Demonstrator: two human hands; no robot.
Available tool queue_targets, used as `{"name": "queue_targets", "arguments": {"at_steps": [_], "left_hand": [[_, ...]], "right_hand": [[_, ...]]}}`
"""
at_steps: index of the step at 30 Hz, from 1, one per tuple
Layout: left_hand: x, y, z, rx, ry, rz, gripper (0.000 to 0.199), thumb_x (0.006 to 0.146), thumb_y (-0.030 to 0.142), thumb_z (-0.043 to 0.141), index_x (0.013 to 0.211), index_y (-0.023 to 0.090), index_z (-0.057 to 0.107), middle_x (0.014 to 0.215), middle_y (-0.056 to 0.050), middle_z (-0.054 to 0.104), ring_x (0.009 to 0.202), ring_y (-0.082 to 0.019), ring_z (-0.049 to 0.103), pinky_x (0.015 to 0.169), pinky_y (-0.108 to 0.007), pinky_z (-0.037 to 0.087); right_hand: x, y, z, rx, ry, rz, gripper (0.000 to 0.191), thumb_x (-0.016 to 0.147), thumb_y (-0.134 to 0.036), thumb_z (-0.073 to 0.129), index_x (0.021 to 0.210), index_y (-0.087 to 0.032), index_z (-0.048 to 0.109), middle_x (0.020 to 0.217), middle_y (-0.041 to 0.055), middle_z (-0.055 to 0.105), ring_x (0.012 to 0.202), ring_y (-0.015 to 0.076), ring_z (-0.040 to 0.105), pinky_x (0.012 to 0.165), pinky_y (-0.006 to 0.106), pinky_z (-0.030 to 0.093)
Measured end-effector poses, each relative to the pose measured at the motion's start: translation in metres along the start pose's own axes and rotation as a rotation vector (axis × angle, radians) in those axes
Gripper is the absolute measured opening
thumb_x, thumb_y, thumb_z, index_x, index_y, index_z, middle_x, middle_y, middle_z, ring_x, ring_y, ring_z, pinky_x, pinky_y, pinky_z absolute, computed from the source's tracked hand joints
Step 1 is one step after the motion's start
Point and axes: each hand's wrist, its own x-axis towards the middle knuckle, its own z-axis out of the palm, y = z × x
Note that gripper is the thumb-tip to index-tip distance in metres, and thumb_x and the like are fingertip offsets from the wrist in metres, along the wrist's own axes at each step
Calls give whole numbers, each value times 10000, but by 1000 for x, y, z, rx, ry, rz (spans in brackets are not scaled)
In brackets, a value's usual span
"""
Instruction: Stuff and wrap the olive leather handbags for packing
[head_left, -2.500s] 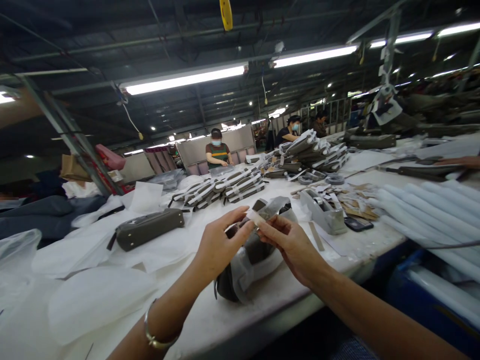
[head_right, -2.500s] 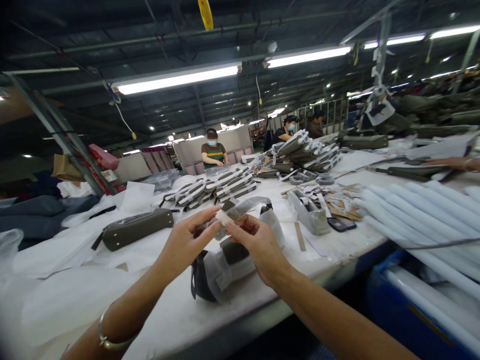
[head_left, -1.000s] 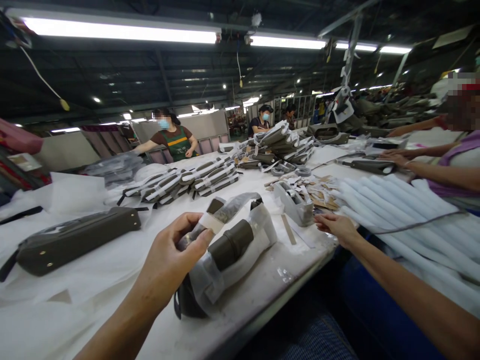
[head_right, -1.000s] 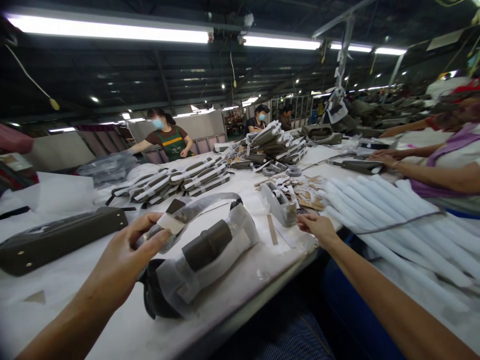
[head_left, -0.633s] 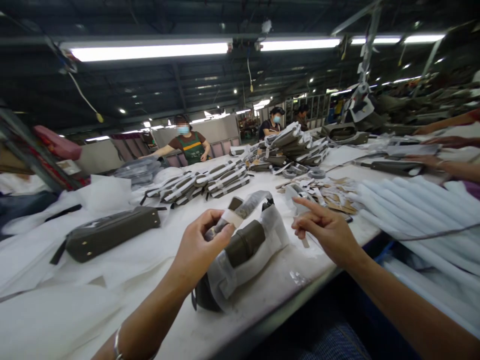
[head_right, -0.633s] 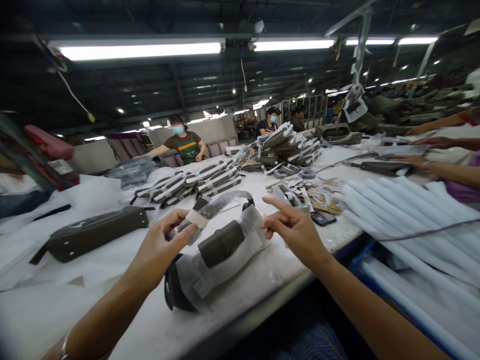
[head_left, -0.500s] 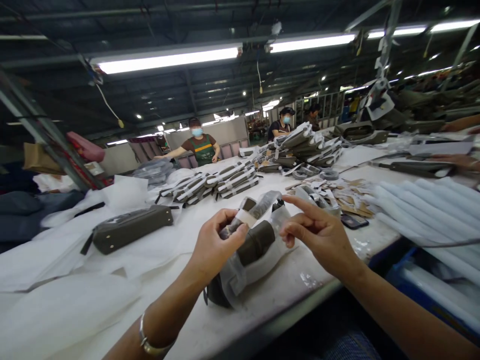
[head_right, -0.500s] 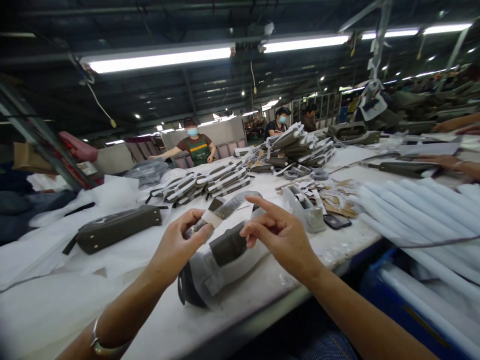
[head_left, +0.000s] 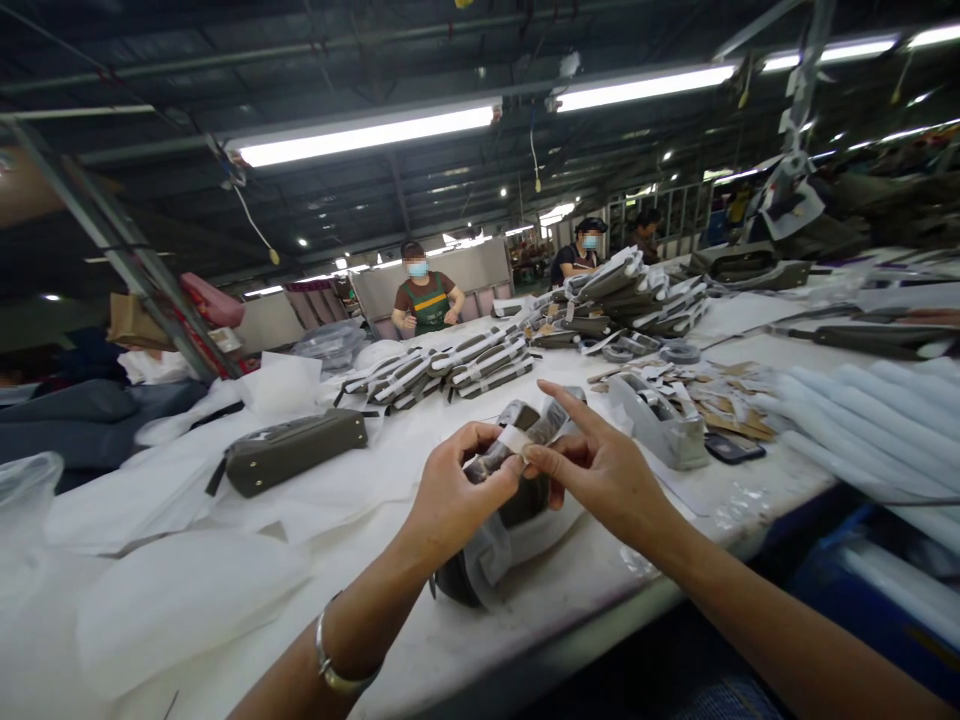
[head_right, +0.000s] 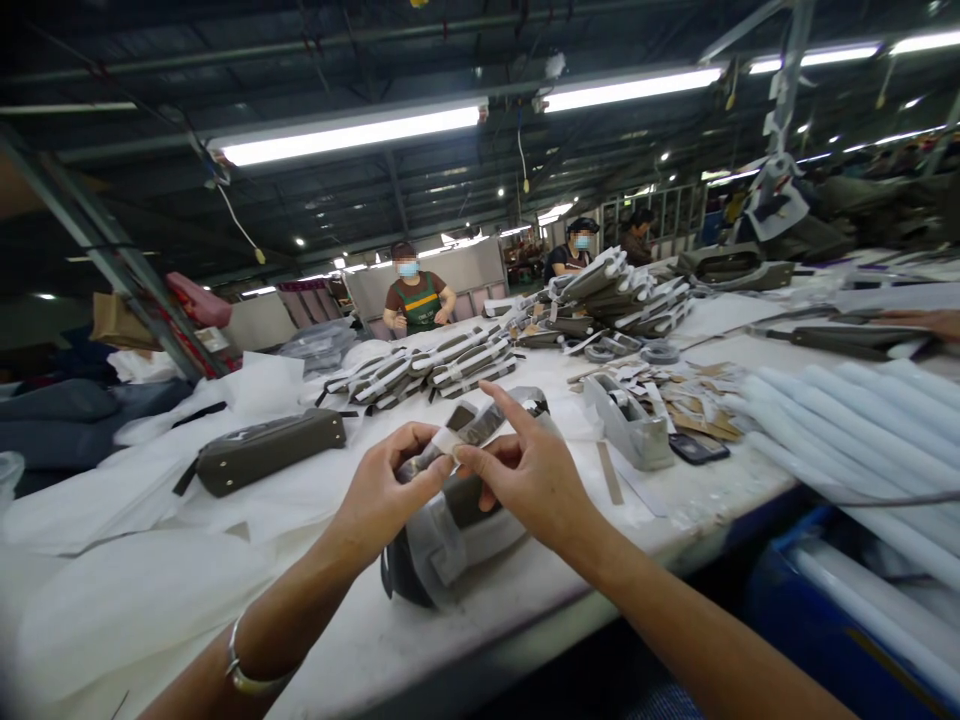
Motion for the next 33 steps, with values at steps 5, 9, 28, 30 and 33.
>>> {"name": "queue_targets", "arguments": {"at_steps": [5,9,28,30,33], "left_hand": [[1,2,-1,-123,-49,-49,241,826,379,646,960,180,678,854,-5,671,784,-167,589,695,-251,448],[1,2,-5,-249,-76,-97,283,852,427,613,969,176,672,869,-26,673,810,-182,601,725,-266,467],[2,6,-8,-105,-49,-62,322,926,498,519,874,207,648,793,7,637,758,-173,559,711,-265,464],[3,6,-9,-71,-66,-42,350,941,515,495,889,207,653,848,2,657,819,-183,573,757,-272,470],[6,2,-14,-57,-82,-66,474,947,601,426,927,205,685,912,-23,694,913,-216,603,830,-298,484]], "right_hand": [[7,19,-1,-91,66,-21,851,811,-372,695,1544,-286,271,526,-101,627,422,151,603,464,249,506],[4,40,-6,-304,154,-169,766,866,-356,654,1536,-249,299,515,-101,603,418,133,554,501,254,499],[50,-9,-29,-1018,-139,-1232,300,1016,-156,419,1255,-166,599,1281,60,668,1209,159,595,1153,415,391],[55,-5,-28,-1018,-146,-1220,294,1025,-187,412,1254,-178,597,1267,51,676,1197,156,605,1158,413,385],[58,0,-27,-970,-135,-1191,311,1020,-278,471,1311,-209,554,1297,36,662,1234,164,586,1198,431,320]]}}
